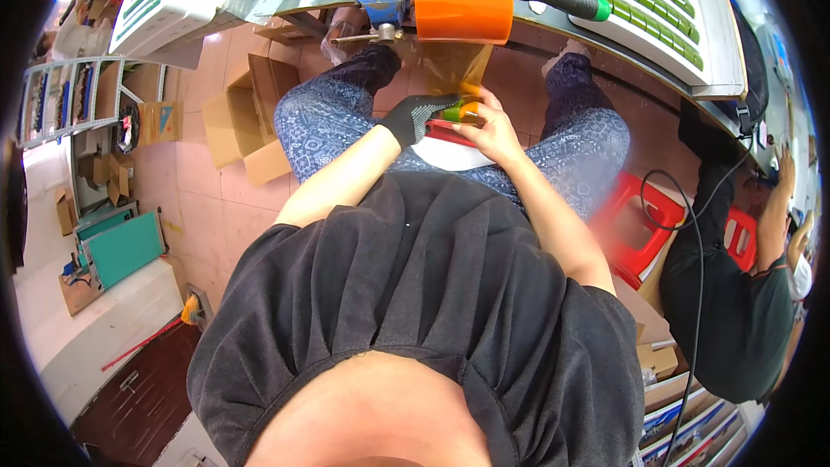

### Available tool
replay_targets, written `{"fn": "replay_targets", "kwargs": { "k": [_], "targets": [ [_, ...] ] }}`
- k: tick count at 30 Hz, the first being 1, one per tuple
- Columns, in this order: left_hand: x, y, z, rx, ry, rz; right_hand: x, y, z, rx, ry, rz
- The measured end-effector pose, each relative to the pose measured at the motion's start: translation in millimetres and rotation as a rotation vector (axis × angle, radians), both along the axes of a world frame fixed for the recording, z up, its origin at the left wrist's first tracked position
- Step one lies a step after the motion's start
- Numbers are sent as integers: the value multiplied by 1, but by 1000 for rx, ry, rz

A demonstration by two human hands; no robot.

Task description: The person takes battery cells from a tray, wraps them with tape pulled from a dispenser by hand, presses the tape down, and reorganizes the trays on the table.

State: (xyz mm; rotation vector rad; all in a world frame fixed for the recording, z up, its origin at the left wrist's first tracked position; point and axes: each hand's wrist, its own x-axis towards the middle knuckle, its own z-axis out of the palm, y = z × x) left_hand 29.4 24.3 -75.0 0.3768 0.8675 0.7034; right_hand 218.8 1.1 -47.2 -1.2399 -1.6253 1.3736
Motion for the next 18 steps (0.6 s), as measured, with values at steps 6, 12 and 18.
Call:
{"fn": "replay_targets", "kwargs": {
  "k": [6,12,18],
  "targets": [
    [9,0,17,203,281,-19,0,-2,-2,-323,221,-80],
    [-5,-1,25,419,493,-210,-5,3,0,-698,456,-166],
    [-3,-5,22,447,296,-149,-1,-2,5,-233,133,-93]
  ]
}}
